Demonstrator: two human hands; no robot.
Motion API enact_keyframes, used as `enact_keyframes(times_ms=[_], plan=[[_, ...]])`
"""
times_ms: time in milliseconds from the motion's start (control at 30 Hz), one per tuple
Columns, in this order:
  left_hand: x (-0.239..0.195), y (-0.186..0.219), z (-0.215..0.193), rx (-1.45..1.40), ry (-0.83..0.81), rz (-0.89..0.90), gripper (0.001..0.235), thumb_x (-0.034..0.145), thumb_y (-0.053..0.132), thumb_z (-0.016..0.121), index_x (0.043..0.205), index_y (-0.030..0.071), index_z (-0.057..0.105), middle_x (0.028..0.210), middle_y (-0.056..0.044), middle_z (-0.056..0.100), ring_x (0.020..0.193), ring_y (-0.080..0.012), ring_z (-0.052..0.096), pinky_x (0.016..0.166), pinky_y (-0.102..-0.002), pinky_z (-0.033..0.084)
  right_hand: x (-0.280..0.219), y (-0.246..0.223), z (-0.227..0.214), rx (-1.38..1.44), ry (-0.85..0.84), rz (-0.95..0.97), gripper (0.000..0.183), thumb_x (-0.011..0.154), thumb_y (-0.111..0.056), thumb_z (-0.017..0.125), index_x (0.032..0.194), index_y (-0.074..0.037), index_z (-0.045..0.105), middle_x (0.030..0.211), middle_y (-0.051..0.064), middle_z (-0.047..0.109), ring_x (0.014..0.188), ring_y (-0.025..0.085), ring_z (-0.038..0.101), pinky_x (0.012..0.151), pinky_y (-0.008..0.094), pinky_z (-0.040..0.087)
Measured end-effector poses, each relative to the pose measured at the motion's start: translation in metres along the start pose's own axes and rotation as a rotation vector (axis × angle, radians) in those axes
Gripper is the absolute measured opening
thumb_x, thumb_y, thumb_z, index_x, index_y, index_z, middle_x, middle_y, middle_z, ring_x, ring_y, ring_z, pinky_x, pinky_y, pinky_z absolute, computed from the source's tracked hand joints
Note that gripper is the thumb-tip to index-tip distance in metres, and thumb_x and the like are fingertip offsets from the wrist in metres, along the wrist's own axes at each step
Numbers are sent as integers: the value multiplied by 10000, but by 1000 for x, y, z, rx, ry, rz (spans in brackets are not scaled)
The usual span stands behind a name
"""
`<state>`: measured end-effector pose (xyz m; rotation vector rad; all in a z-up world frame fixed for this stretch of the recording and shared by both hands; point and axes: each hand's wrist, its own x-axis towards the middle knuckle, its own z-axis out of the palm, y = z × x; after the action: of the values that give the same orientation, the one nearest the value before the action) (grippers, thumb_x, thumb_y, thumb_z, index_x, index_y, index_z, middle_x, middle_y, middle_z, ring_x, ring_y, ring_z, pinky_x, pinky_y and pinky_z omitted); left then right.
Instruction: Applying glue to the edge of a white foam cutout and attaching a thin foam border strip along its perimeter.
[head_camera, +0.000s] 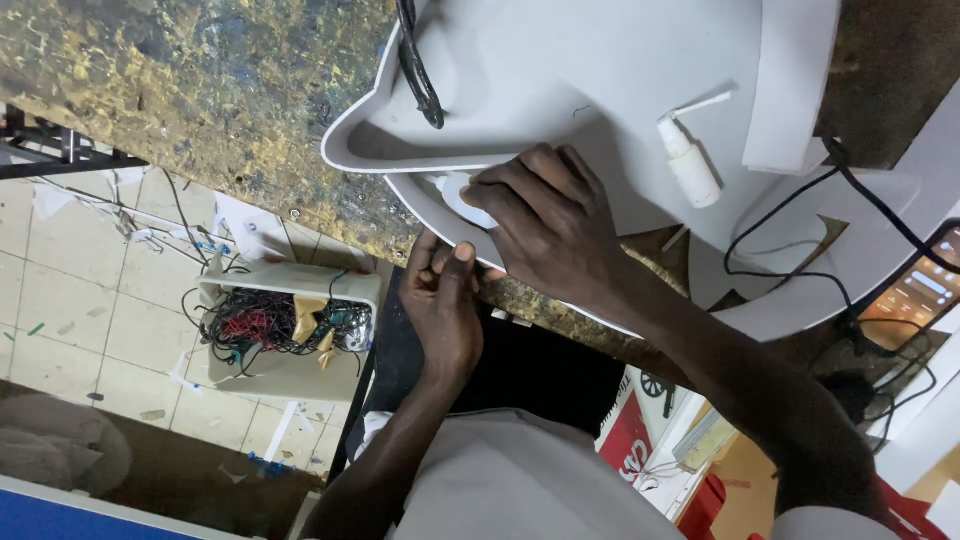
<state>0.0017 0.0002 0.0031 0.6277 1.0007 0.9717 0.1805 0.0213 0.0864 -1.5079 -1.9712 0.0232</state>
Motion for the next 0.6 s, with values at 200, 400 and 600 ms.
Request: enact_keyframes(times_ms=[200,400,600], plan=[[3,-11,-8,-37,-3,-6,674,1071,107,771,1643,-112,489,826,-68,688,731,-166,760,809,-451,800,-14,3,-8,96,-17,36,223,1007,60,768,1194,-59,789,1035,114,709,939,316,644,787,433,523],[2,1,1,-50,0,-40,664,1071,97,764,1637,-111,486,891,-119,736,777,-202,788,813,-442,802,-62,17,-41,574,-24,531,320,1025,-116,890,1295,1,766,1095,174,752,990,308,729,896,447,585],[-1,15,16,-112,78,-127,716,981,216,857,1618,-4,615,836,-12,784,752,-156,795,720,-362,764,-67,40,-46,926,93,727,550,1027,9,764,1468,-94,452,1266,131,643,1154,299,789,1030,447,713]])
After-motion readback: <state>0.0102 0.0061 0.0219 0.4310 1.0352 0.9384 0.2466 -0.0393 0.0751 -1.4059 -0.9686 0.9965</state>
